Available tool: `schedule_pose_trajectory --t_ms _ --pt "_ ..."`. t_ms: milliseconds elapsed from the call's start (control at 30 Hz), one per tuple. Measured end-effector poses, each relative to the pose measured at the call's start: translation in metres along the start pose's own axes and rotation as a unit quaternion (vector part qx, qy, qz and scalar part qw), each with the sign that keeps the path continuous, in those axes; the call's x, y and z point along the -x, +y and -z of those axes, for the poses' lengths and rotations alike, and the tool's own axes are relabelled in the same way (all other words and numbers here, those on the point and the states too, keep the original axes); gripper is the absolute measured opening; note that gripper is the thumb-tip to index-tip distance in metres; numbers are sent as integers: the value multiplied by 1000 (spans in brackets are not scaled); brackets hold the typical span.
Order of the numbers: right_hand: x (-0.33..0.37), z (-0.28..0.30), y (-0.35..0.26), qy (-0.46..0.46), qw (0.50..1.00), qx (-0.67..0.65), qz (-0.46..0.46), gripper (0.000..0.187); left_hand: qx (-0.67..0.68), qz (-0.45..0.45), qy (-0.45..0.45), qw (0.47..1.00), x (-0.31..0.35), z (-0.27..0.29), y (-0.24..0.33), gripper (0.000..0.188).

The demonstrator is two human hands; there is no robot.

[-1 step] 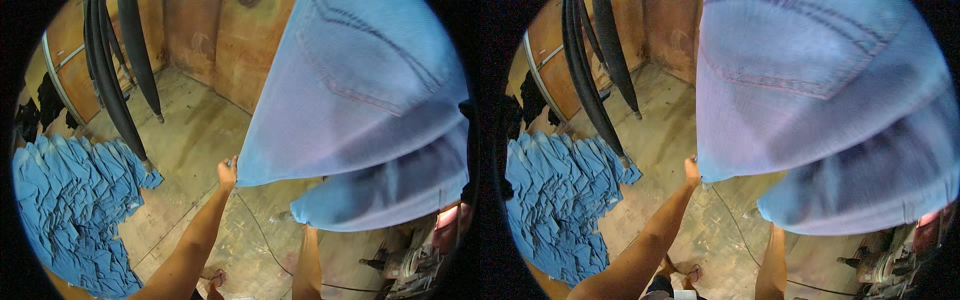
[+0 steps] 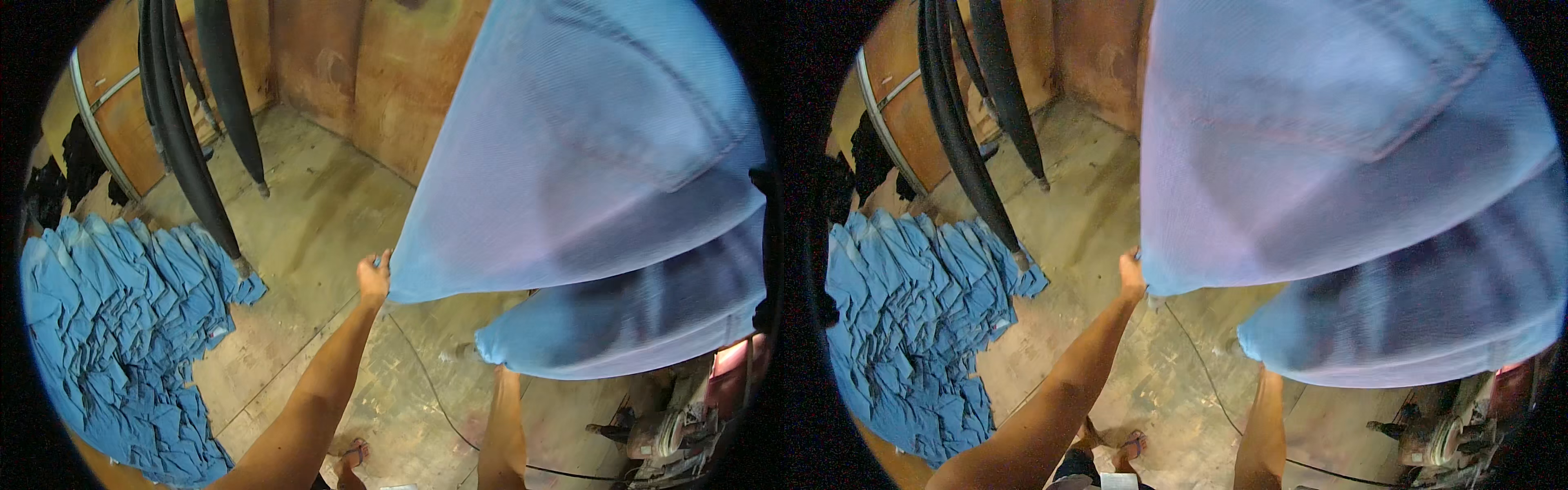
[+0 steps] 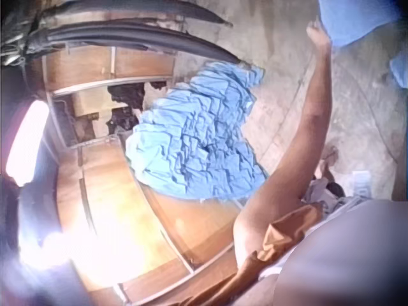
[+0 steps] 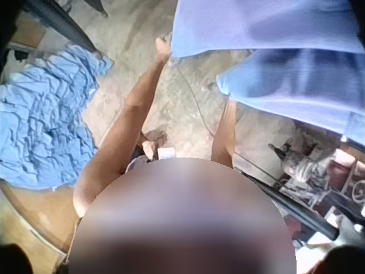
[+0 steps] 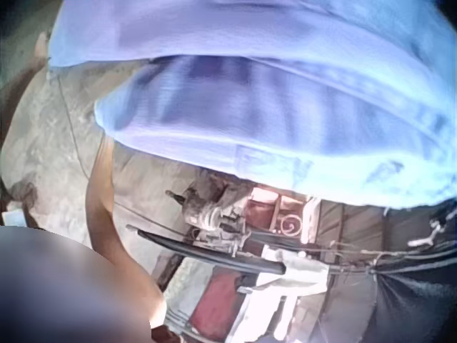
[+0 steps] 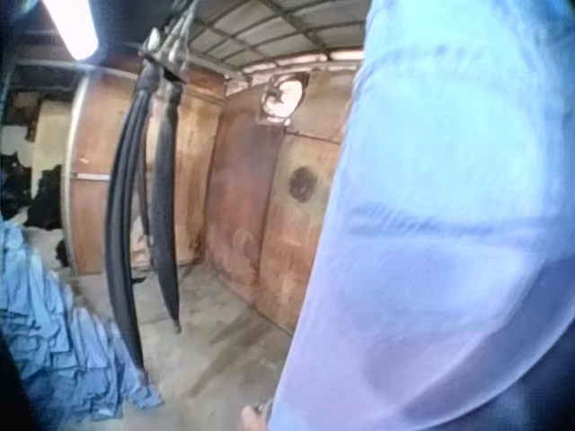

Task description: The person repeatedly picks up light blue denim pants from a pile, places them on a hanging form, and sprays them with a handheld spray gun. After spraying, the person removes the pants and returns them to the pile, repeating the process for multiple items.

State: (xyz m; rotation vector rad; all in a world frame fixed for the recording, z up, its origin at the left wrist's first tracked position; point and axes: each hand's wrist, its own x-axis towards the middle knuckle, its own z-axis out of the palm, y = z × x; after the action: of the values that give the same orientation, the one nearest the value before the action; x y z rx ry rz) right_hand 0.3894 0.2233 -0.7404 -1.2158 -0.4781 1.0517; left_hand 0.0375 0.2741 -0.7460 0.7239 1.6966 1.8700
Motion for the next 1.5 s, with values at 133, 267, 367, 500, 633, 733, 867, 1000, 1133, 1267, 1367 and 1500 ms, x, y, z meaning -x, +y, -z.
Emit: schedule_pose_trajectory --t_ms 133,267,367,500,633,733,867,1000,1133,1267,1367,1500 --pt "-30 -15 44 10 997 76 -27 51 11 -66 -14 998 -17 -16 -3 43" --pt "-21 -10 89 24 993 113 -20 53 -16 49 -35 998 2 -18 -12 43" --pt "24 14 122 25 988 147 -36 54 -66 -11 -5 998 35 12 -35 44" --pt "115 67 162 26 974 211 -83 55 -110 15 -19 994 78 76 -86 43" --pt "190 117 208 18 939 309 -150 56 -108 102 -86 985 122 136 -147 41" --pt "240 143 253 -5 905 376 -201 57 -149 113 -125 975 153 186 -186 40" --pt "309 184 329 -49 839 466 -275 58 -213 145 -174 951 185 259 -258 40" --pt "369 235 422 -119 763 536 -341 60 -231 96 -155 956 226 323 -401 34" --pt "440 277 481 -196 683 577 -403 61 -496 346 -260 753 272 519 -532 29" --pt "501 289 477 -255 605 603 -453 63 -727 490 -132 462 376 821 -497 24" --pt "523 278 447 -294 539 633 -472 64 -703 566 -83 422 450 954 -425 37" --pt "503 246 382 -325 397 711 -481 65 -578 588 -248 509 459 915 -369 79"
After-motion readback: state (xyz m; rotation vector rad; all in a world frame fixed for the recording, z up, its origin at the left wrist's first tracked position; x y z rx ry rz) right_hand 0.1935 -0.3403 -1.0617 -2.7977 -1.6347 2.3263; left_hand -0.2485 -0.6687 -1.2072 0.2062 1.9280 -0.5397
